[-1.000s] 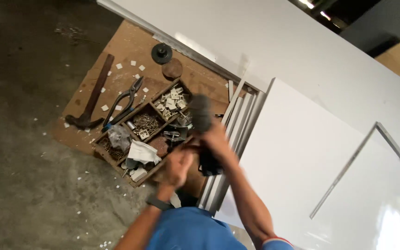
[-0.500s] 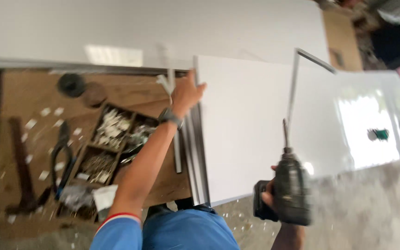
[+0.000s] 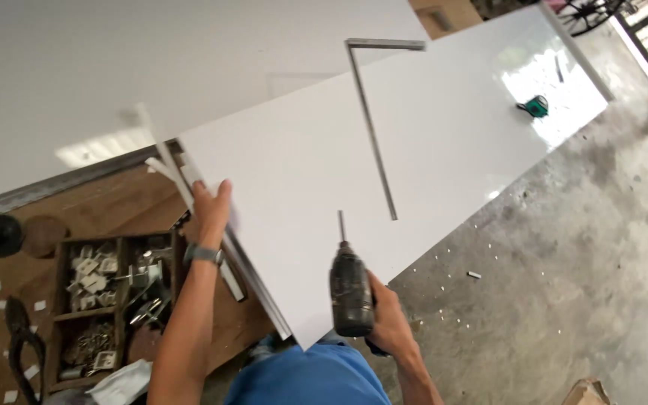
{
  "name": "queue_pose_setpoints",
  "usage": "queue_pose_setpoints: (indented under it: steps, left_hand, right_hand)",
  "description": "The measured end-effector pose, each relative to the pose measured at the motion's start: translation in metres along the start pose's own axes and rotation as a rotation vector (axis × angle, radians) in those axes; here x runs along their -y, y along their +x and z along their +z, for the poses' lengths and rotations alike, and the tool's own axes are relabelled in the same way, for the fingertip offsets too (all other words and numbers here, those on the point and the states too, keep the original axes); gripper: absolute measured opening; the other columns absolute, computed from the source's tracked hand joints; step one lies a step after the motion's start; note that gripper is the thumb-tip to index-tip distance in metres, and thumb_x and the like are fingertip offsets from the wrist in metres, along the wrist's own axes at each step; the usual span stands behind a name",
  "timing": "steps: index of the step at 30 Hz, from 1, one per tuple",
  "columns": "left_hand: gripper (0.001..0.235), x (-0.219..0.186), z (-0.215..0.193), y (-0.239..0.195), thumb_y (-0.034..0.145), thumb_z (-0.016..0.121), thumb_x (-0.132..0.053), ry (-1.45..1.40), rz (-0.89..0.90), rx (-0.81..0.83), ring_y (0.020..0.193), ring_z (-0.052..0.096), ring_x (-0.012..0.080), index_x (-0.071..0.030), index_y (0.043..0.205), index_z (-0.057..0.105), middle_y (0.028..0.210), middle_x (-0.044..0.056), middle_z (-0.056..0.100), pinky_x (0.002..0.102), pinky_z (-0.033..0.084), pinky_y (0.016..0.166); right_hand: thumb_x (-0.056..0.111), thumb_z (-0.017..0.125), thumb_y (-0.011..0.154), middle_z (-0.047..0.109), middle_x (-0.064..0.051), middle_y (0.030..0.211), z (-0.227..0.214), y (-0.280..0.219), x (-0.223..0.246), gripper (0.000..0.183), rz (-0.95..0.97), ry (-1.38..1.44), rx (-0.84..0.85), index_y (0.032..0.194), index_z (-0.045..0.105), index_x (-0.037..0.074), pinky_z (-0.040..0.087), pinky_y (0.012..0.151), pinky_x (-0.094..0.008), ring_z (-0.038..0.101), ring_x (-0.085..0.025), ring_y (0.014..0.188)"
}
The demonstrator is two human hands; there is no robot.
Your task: The person aligns a slotted white rail along the edge of a white PVC panel on a workbench, using an L-square ruler to position it. They take screws from a hardware tray and drive them into the rail with a cordless drill, repeating along the panel edge.
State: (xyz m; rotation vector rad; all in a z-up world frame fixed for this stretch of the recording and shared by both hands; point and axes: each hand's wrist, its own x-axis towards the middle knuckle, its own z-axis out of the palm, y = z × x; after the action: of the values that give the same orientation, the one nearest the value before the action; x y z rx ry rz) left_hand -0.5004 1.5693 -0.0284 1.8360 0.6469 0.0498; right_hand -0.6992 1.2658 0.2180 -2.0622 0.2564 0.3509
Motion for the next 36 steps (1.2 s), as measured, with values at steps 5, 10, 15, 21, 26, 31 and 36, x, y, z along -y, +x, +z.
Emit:
queue_pose_setpoints:
  steps: [5, 10, 15, 21, 26, 31, 36]
  left_hand:
    - [0.077, -0.044, -0.037, -0.063, 0.094, 0.070, -0.038, 0.074, -0.134, 0.020, 0.130, 0.059, 0.0435, 0.001, 0.152, 0.039, 0.144, 0.030, 0.056, 0.049, 0.046, 0.112]
    - [0.096, -0.056, -0.045, -0.069, 0.082, 0.076, -0.023, -0.012, -0.132, -0.035, 0.128, 0.062, 0.0431, -0.007, 0.160, 0.020, 0.144, 0.030, 0.053, 0.045, 0.048, 0.110]
    - [0.122, 0.027, -0.037, -0.001, 0.072, 0.086, -0.007, 0.331, 0.235, 0.137, 0.149, 0.024, 0.0457, -0.012, 0.164, 0.006, 0.165, 0.034, 0.016, 0.049, 0.030, 0.115]
    - [0.109, 0.019, -0.032, -0.034, 0.078, 0.073, -0.014, 0.061, 0.188, 0.062, 0.143, 0.048, 0.0367, -0.016, 0.168, 0.012, 0.163, 0.026, 0.035, 0.043, 0.048, 0.113]
    - [0.097, -0.021, -0.027, -0.079, 0.086, 0.070, -0.024, 0.037, 0.103, -0.108, 0.114, 0.067, 0.0350, -0.014, 0.166, 0.016, 0.135, 0.025, 0.062, 0.042, 0.056, 0.097]
    - [0.081, 0.012, 0.000, -0.076, 0.097, 0.069, -0.031, -0.151, 0.143, -0.221, 0.108, 0.072, 0.0347, -0.009, 0.162, 0.027, 0.129, 0.025, 0.068, 0.045, 0.059, 0.089]
    - [0.081, 0.092, 0.075, -0.053, 0.098, 0.078, -0.040, -0.145, 0.327, -0.456, 0.121, 0.058, 0.0472, 0.004, 0.150, 0.036, 0.137, 0.034, 0.057, 0.052, 0.048, 0.097]
  right_hand:
    - [0.004, 0.075, 0.070, 0.079, -0.012, 0.098, -0.010, 0.010, 0.006, 0.067, -0.007, -0.039, 0.077, 0.135, 0.058, 0.008, 0.057, 0.083, -0.036, 0.074, -0.022, 0.087]
    - [-0.001, 0.070, 0.068, 0.078, -0.018, 0.093, -0.024, 0.020, -0.012, 0.066, 0.039, -0.180, 0.103, 0.132, 0.056, 0.009, 0.056, 0.080, -0.042, 0.076, -0.030, 0.088]
    - [0.000, 0.068, 0.074, 0.076, -0.023, 0.095, -0.050, 0.019, -0.093, 0.061, 0.047, -0.320, -0.042, 0.133, 0.056, 0.007, 0.057, 0.078, -0.045, 0.075, -0.038, 0.091]
    - [0.000, 0.072, 0.070, 0.077, -0.022, 0.098, -0.074, 0.014, -0.083, 0.069, 0.172, -0.351, -0.010, 0.136, 0.054, 0.009, 0.058, 0.074, -0.045, 0.077, -0.034, 0.087]
    - [0.002, 0.070, 0.073, 0.079, -0.020, 0.096, -0.062, -0.005, -0.030, 0.069, 0.206, -0.390, 0.084, 0.139, 0.054, 0.011, 0.059, 0.073, -0.044, 0.080, -0.031, 0.081]
    - [0.009, 0.073, 0.072, 0.079, -0.019, 0.092, 0.003, -0.021, 0.029, 0.068, -0.027, -0.448, 0.204, 0.138, 0.055, 0.013, 0.060, 0.075, -0.044, 0.079, -0.033, 0.083]
    - [0.017, 0.070, 0.071, 0.074, -0.023, 0.095, 0.123, -0.009, 0.086, 0.071, -0.433, -0.754, 0.434, 0.138, 0.050, 0.017, 0.055, 0.075, -0.056, 0.071, -0.045, 0.089]
